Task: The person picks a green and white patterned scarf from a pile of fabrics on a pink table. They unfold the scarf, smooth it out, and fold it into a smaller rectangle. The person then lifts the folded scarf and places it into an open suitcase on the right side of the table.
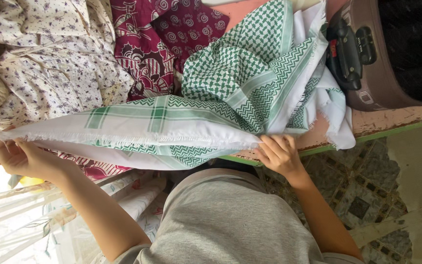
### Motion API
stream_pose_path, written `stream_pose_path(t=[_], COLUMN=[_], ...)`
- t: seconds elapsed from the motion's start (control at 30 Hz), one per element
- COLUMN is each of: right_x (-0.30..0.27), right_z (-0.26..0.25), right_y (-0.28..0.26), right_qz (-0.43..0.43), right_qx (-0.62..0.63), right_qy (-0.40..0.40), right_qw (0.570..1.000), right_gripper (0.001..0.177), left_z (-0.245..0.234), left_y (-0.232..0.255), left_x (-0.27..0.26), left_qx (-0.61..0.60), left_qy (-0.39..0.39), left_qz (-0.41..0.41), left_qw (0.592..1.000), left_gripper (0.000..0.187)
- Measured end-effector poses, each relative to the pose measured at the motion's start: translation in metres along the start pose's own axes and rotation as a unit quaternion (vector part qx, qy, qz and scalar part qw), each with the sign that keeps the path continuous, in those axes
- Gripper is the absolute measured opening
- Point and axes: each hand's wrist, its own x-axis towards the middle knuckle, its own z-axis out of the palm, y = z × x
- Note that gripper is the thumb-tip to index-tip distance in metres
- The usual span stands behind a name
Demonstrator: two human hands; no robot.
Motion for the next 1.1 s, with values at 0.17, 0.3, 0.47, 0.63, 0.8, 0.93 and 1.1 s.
stream_pose_path(t=[0.17,0.3,0.47,0.63,0.8,0.93,1.1], right_x=[-0.015,-0.025,-0.010,0.015,0.038,0.058,0.070], right_z=[0.023,0.032,0.033,-0.016,-0.067,-0.072,-0.034], right_y=[-0.006,-0.003,0.013,0.034,0.034,0.030,-0.002], right_qz=[-0.020,-0.002,0.056,0.121,0.167,0.171,0.095], right_qx=[-0.066,-0.073,-0.031,0.001,0.017,0.063,0.244], right_qy=[0.027,0.058,0.154,0.168,0.137,0.073,0.149], right_qw=[0.997,0.996,0.986,0.978,0.976,0.980,0.953], right_gripper=[0.038,0.024,0.012,0.007,0.007,0.008,0.034], left_z=[0.003,0.011,0.011,0.002,-0.007,-0.006,-0.011], left_y=[0.029,0.067,0.097,0.087,0.080,0.077,0.057], left_x=[0.002,0.001,-0.008,-0.006,-0.012,-0.011,-0.008], left_qx=[0.028,0.061,0.037,-0.029,-0.011,-0.041,-0.016], left_qy=[0.004,-0.014,0.025,-0.044,-0.020,-0.064,0.001], left_qz=[0.014,0.027,-0.114,-0.033,-0.138,-0.045,-0.100], left_qw=[1.000,0.998,0.993,0.998,0.990,0.996,0.995], left_gripper=[0.022,0.009,0.006,0.010,0.014,0.009,0.007])
